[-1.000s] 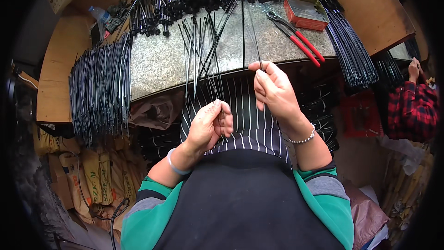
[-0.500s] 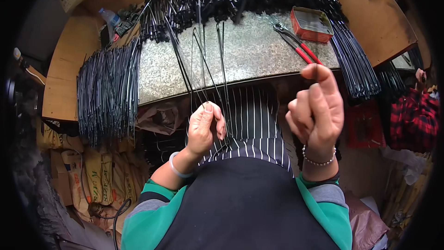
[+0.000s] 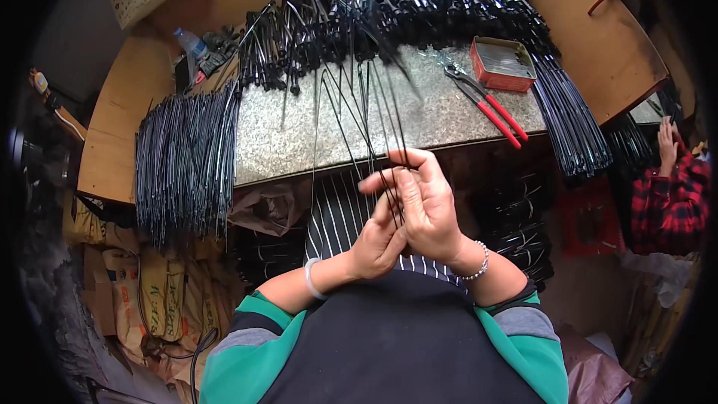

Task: Assembling and securing bundles of wire rods into cylindrical connector housings using pliers.

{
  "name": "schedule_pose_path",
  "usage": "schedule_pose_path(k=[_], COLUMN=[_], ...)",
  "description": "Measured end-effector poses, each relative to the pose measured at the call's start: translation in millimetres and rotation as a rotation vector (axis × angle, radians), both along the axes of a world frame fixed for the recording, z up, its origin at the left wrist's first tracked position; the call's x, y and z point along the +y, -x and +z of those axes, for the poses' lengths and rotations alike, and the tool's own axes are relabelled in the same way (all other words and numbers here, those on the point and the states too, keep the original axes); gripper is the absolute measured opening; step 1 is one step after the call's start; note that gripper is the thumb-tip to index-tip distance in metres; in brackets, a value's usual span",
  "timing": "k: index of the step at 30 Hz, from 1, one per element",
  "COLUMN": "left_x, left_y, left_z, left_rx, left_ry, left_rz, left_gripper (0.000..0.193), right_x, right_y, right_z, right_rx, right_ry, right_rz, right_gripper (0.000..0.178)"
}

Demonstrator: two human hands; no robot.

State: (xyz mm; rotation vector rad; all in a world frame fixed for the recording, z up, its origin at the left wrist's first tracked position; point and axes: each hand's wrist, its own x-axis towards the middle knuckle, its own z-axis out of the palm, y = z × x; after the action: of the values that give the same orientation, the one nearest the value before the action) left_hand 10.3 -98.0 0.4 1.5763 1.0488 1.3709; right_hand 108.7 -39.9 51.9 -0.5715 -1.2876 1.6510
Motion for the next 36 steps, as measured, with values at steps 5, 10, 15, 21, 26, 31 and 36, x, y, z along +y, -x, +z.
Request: schedule_pose_path(k=[5,10,15,21,26,31,36], left_x=[24,104,142,153,158,168,172], left_y=[39,76,85,65,55,52,65], left_z=[54,133,160,157,154,134,131], left_rx=[0.245,0.494,0.110,0.124,0.197,0.008,-0.083], left_ry=[-0.401,-0.625,-0.415,-0.446,-0.401,-0.433,-0.533], left_rz=[0.101,0.639,0.314,0.315,0.284,0.136,0.164], left_gripper=[0.015,0.081,0.062,0.038,0.036,0.032,0.032], right_x=[-2,-14,-19,-6,18,36,52], right_y=[-27,-38,-53,-62,-65,-68,-73], right_z=[22,27,38,42,41,31,18], right_rx=[0.072,-0.018,-0.100,-0.057,0.059,0.106,0.052], right_ry=[0.092,-0.039,-0.146,-0.014,0.141,0.192,0.237], right_rz=[0.110,0.150,0.197,0.229,0.300,0.082,-0.291], right_gripper=[0.024,0.028,0.037,0.042,0.039,0.028,0.025])
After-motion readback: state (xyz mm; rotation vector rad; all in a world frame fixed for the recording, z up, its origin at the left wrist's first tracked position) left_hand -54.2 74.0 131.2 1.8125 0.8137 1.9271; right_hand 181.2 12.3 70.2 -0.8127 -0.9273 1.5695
